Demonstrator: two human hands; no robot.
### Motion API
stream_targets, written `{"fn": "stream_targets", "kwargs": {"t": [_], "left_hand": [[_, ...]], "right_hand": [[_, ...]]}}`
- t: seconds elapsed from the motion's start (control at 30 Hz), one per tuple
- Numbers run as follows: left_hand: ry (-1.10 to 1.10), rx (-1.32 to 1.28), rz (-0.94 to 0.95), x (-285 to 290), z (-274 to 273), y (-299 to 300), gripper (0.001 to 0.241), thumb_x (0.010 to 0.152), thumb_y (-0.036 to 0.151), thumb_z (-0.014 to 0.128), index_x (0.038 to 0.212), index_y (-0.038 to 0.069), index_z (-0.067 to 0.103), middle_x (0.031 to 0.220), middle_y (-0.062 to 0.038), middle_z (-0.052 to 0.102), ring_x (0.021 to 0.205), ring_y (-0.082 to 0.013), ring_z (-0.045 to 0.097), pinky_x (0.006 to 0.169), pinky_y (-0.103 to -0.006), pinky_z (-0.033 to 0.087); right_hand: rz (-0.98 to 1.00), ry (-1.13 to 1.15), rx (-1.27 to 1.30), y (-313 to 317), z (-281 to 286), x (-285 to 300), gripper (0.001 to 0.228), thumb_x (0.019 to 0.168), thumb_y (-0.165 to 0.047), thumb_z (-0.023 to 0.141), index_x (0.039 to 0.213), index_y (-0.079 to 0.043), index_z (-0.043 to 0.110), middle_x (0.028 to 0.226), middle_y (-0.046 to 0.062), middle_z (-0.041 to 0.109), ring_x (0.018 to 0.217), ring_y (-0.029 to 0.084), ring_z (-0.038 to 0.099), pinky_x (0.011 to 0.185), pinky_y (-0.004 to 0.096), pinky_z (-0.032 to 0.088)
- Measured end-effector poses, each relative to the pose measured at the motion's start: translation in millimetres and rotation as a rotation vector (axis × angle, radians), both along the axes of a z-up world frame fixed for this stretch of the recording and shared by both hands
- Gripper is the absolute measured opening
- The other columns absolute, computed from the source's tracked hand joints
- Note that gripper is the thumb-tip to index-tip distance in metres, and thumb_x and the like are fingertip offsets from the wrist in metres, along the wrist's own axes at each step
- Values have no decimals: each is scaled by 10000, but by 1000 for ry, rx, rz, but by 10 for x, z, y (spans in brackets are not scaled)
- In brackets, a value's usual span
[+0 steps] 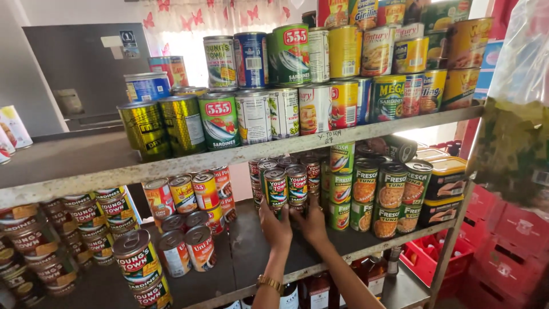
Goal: Cleaning canned goods with a cloth and organizing them on the grocery store shelves.
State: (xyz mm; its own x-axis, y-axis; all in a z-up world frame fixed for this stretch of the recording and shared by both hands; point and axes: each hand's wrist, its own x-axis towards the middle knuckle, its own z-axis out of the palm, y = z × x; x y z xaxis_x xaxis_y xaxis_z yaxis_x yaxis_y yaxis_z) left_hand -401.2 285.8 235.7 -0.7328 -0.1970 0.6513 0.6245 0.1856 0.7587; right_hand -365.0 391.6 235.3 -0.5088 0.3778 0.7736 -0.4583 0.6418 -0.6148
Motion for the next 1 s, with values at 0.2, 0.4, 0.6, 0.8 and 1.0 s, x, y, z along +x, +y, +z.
{"fn": "stream_targets", "kwargs": {"t": [0.2,0.4,0.6,0.8,1.0], "left_hand": [[1,-72,-6,61,38,-85,691,880,245,764,1443,-6,453,1316,-242,608,1234,-425,582,1018,-471,468],[22,-64,-70,426,12,-267,675,883,276,765,1421,-18,483,1297,-241,622,1173,-405,627,966,-458,505],[-41,-46,-215,965,158,-695,659,893,251,729,1433,-12,458,1271,-218,625,1072,-340,704,896,-424,550],[36,-124,-175,1270,140,-1096,647,914,222,727,1428,-66,459,1262,-251,624,1137,-364,661,933,-447,516],[81,-150,-99,1242,15,-1147,664,921,263,732,1432,-69,469,1293,-267,622,1180,-392,638,977,-457,493]], "right_hand": [[-149,-190,3,-27,120,71,675,836,-226,829,1364,-5,473,1079,251,722,1000,420,693,793,475,543],[13,-82,-32,-141,158,544,565,836,-193,789,1285,3,508,1082,213,748,995,343,753,796,411,571],[19,-175,41,-384,288,1127,587,834,-210,811,1293,-2,510,1048,226,743,994,366,735,784,414,559],[58,-279,46,-645,367,1452,577,815,-256,836,1241,-14,531,924,202,755,837,346,755,682,425,555],[30,-339,45,-744,385,1465,615,812,-261,837,1273,-11,517,770,196,714,622,321,692,580,418,513]]}}
